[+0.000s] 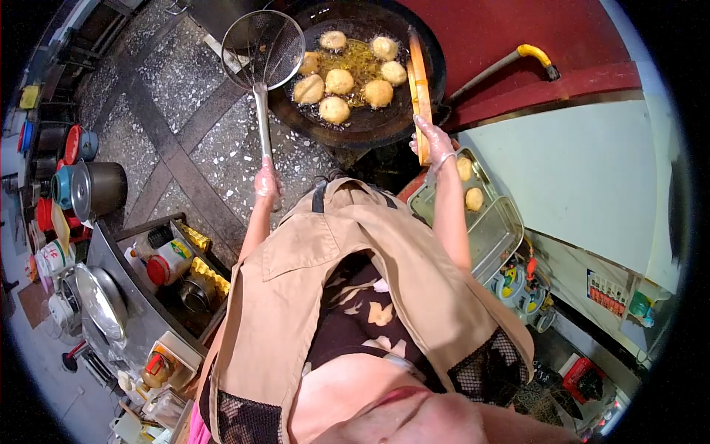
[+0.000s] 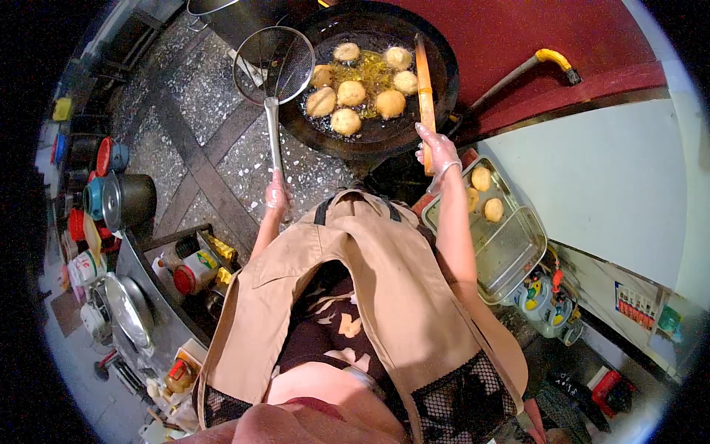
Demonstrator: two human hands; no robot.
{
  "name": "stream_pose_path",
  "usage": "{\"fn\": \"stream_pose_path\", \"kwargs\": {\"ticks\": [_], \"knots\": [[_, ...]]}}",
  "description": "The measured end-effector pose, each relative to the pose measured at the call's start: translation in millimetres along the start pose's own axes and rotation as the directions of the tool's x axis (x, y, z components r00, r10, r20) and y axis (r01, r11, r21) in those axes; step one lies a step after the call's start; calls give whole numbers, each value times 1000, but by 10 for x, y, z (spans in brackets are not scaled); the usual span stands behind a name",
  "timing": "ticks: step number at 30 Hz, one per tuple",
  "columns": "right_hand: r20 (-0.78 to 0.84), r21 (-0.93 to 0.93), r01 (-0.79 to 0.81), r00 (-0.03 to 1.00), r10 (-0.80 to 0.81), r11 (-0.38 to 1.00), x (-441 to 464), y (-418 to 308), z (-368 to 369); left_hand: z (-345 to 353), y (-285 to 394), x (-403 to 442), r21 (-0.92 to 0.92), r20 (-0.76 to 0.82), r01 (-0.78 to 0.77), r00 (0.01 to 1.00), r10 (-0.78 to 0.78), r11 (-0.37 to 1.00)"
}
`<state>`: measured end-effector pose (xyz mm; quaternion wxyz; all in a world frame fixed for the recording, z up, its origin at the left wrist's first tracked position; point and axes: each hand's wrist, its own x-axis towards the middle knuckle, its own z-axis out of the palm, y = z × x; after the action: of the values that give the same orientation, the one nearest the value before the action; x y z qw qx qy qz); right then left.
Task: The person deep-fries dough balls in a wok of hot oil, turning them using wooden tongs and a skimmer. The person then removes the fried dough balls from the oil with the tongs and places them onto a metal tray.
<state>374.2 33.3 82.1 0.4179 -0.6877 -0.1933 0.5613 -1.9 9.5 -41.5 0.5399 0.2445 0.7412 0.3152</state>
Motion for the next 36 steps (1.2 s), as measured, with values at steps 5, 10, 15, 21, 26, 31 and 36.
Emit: {"fn": "stream_pose_path", "kwargs": {"ticks": [5, 10, 15, 21, 26, 31, 36], "knots": [[27, -6, -3, 1000, 3, 1000, 10, 31, 11, 2, 20, -19, 15, -1, -32, 999, 32, 999], [25, -16, -13, 1000, 14, 1000, 65, 79, 6, -6, -7, 1, 34, 8, -43, 999, 43, 998], [24, -89, -12, 1000, 15, 996, 83, 89, 17, -10, -43, 37, 46, 6, -33, 999, 33, 998], [-107, -619, 53, 983, -151, 784, 83, -28, 95, -16, -96, 104, 4, 20, 18, 1000, -18, 1000], [-150, -963, -39, 898, -415, 265, 71, -306, 219, -19, -64, 74, 52, -8, 14, 1000, -14, 999], [-132, -987, -82, 899, -418, 136, 355, -509, 316, -46, -59, 86, 93, -27, -31, 999, 33, 995], [-111, -990, -62, 899, -423, 129, 443, -628, 466, -63, -36, 83, 89, -11, -16, 1000, 17, 996]]}}
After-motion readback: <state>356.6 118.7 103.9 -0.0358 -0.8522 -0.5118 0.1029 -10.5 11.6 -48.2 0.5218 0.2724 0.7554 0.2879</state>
